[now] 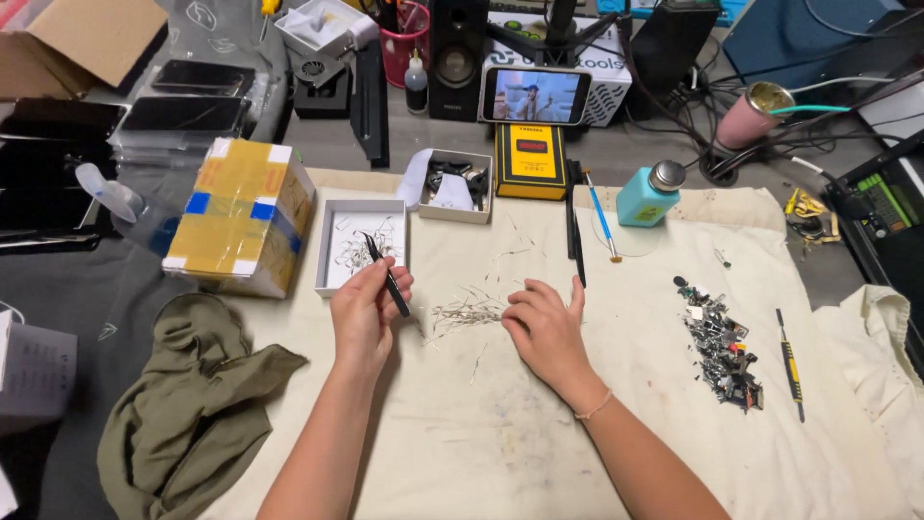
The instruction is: Sorting small electronic components from a pile into a box using tweezers on a repair workbench.
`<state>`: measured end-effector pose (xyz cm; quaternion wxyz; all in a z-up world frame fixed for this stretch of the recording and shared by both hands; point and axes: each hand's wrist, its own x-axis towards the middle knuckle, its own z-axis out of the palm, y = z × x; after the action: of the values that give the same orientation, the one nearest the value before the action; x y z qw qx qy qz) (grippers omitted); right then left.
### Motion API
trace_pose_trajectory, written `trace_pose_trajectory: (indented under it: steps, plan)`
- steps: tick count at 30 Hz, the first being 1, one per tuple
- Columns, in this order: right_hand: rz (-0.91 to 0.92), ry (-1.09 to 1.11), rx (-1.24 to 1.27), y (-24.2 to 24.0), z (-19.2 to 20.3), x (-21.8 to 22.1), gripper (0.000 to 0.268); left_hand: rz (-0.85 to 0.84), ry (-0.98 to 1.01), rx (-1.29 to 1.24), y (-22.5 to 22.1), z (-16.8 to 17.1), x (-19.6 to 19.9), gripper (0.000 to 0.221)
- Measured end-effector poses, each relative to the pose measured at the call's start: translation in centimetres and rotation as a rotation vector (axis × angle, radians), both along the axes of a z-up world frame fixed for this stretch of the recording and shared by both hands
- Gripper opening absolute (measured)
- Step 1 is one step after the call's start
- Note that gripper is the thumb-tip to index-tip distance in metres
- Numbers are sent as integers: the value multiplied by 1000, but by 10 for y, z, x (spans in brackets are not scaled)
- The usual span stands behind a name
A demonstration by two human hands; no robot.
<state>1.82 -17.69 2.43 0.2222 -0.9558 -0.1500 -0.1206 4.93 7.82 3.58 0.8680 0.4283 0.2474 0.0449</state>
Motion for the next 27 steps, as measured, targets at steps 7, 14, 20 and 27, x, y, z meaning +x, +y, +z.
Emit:
trace_pose_trajectory:
  steps: [7, 14, 20, 27]
  plan:
    - [7, -177, 129, -5, -9, 4, 3, -131, -114, 139, -37, -11, -12, 29]
    - [-31, -180, 352, -8, -5, 8, 9, -337, -248, 314, -61, -33, -21, 27]
    - [-22, -93, 616, -6, -1, 18, 12, -285, -428, 414, -77, -39, -17, 24]
    - [-74, -114, 944, 8, 34, 64, 4, -140, -607, 406, -117, -41, 14, 18]
